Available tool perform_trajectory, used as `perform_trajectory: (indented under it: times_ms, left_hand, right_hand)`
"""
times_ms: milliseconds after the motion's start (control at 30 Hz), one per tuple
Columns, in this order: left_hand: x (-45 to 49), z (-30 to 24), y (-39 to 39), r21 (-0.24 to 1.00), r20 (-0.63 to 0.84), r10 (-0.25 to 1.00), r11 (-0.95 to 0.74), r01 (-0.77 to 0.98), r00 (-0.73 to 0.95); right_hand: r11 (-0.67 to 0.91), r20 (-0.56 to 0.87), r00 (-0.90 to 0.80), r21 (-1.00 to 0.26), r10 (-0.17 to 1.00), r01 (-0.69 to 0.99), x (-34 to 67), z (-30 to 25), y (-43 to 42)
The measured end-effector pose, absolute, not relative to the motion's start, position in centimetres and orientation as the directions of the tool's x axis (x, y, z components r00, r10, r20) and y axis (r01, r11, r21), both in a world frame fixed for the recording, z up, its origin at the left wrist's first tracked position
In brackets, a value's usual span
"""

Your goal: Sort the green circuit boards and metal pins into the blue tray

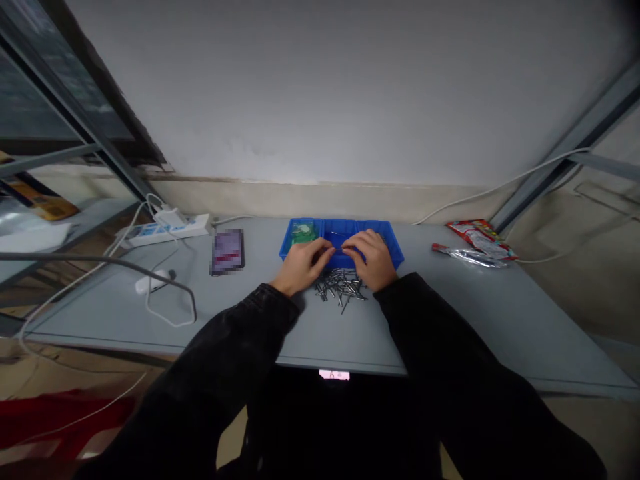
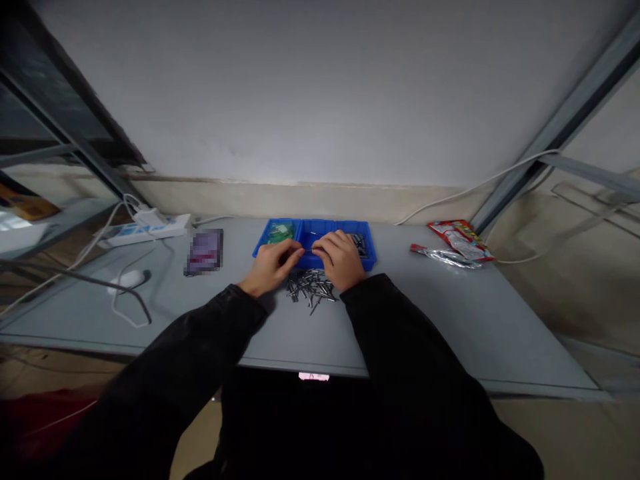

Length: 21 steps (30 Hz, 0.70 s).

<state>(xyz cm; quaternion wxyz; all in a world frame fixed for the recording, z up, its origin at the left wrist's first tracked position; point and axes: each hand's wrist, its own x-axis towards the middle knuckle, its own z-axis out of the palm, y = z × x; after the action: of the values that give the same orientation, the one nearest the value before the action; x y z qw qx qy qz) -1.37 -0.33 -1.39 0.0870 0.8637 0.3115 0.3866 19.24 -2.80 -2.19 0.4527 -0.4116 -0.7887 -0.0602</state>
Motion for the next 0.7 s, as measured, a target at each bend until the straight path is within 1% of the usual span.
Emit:
perform_trajectory:
  times_ms: [167, 233, 567, 700]
  left_hand:
    - [-1.36, -1.48, -0.33, 0.359, 0.585, 0.569, -0.821, 0.445, 0.578]
    - [-1.37, -1.54, -0.28, 0.360, 0.585, 0.566, -0.823, 0.439, 0.581]
    - [-1.20, -1.47, -0.50, 0.363, 0.597, 0.572, -0.818, 0.447, 0.562]
    - [-1.18, -1.45, -0.51, 0.364, 0.598, 0.574, -0.816, 0.449, 0.559]
  right_hand:
    - [0.701, 0.804, -0.239, -0.281, 0.545, 0.655, 18.67, -2.22, -2.98]
    - [0.713, 0.805, -0.249, -0.277, 0.538, 0.643, 18.54, -2.24, -3.01]
    - [0.671, 0.770, -0.245, -0.298, 0.590, 0.679, 18.50, -2.04, -3.25]
    - [0.673, 0.766, -0.249, -0.300, 0.592, 0.676, 18.48, -2.01, -3.28]
